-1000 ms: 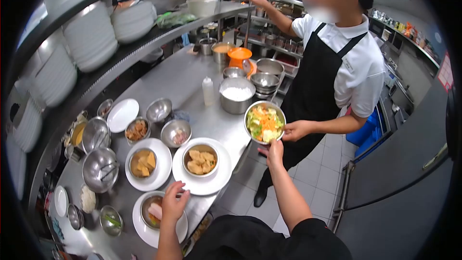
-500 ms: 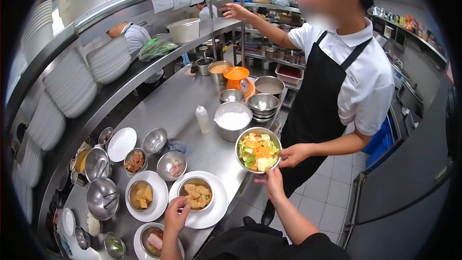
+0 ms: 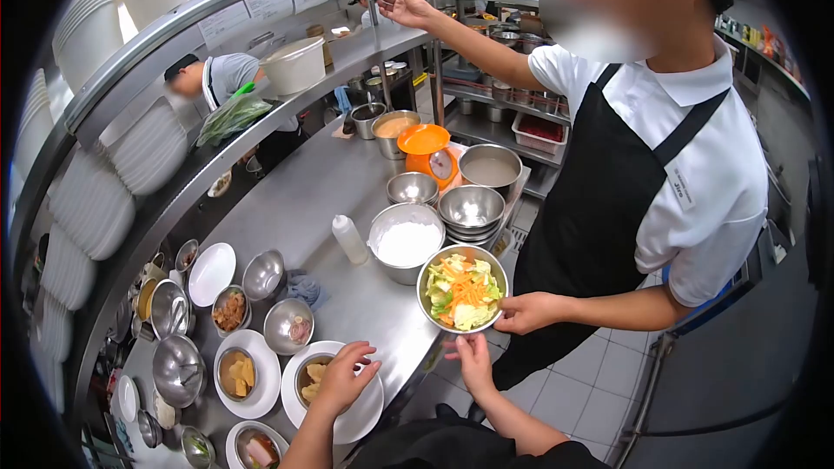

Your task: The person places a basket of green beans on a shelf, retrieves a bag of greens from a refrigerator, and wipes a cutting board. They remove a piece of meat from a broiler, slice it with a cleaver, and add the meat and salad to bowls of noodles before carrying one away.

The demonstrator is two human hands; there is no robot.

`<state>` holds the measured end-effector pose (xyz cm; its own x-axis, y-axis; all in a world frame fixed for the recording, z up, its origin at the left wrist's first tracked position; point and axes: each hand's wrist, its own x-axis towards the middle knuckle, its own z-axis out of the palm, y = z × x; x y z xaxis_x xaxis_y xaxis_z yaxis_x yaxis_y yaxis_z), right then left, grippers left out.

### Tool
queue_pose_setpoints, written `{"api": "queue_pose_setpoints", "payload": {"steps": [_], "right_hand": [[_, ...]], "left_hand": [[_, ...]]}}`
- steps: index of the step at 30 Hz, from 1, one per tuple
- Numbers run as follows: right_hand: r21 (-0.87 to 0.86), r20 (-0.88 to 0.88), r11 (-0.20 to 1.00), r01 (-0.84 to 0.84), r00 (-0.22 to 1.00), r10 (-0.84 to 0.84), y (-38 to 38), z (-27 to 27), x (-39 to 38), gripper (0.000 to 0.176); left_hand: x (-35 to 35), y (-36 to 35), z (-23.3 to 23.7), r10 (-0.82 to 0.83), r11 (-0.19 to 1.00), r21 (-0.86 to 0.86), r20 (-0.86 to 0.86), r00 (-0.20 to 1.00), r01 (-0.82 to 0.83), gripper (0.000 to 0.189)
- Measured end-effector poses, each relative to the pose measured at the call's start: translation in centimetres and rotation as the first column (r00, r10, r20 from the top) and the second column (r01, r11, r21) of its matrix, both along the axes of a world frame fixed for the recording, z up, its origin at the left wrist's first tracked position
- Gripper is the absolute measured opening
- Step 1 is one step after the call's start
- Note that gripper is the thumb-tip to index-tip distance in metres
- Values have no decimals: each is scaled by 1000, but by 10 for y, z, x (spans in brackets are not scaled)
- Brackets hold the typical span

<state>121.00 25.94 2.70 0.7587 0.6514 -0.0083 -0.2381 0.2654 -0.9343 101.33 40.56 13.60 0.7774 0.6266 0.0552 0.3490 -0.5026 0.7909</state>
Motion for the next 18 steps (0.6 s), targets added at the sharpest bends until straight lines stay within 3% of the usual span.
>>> {"api": "queue_pose_setpoints", "payload": {"steps": [5,7,8,9,12,18], "right_hand": [[-85,-58,982,-170,985,165,4,-19,-4,19],[-219,-24,913,-345,937,348,7,-34,-7,19],[-204,-24,908,-366,929,369,10,-40,-9,17],[-205,-26,906,-370,927,373,14,-46,-9,17],[-408,180,839,-359,870,460,26,-51,-11,16],[-364,429,887,-283,795,429,57,-51,-19,19]], "left_hand": [[-3,7,-8,96,995,-19,-5,995,-96,31],[-8,9,-12,103,995,-4,-30,994,-103,31],[-9,10,-13,106,994,10,-54,993,-105,31],[-10,10,-15,110,994,8,-56,992,-110,31],[-10,9,-18,122,992,-8,-79,989,-123,33],[-11,2,-13,145,989,-3,-42,989,-145,32]]}}
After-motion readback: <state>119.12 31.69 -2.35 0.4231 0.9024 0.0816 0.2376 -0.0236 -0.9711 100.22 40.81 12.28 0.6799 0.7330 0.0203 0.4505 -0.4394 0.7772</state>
